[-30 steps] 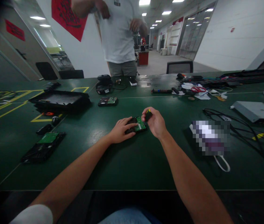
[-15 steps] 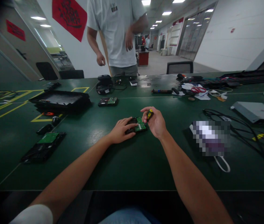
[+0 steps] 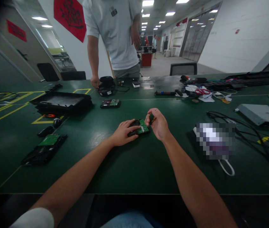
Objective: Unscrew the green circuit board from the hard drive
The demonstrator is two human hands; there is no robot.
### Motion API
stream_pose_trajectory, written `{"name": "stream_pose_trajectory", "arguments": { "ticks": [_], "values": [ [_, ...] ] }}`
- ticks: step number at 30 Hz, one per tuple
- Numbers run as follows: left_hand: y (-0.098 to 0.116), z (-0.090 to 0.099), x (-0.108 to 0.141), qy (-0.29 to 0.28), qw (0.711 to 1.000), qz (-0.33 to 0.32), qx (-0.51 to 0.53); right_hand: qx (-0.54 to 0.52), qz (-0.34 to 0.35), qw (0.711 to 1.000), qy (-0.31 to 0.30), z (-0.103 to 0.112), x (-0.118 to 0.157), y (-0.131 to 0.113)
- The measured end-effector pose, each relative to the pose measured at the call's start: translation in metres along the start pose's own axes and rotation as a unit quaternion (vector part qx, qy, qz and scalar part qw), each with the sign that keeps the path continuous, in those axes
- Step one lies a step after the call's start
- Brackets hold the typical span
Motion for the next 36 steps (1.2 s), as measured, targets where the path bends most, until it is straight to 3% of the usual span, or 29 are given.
{"name": "stream_pose_trajectory", "arguments": {
  "ticks": [23, 36],
  "values": [
    [0.0017, 0.0017, -0.0003, -0.006, 1.000, 0.006, 0.003, 0.017, -0.005, 1.000, -0.015, -0.0029, 0.0001, -0.0010],
    [0.0029, 0.0030, 0.0006, -0.004, 1.000, 0.003, -0.002, 0.012, 0.005, 1.000, 0.015, -0.0004, -0.0007, 0.0014]
  ]
}}
Point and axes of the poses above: each hand's wrist, its own x-axis away from the middle knuckle, its own z-axis out of the back of the hand, y = z × x, the point moved 5 cm from there along -x, towards the middle knuckle, and after that the axes turned 4 degrees about -z, right-handed, at the moved point
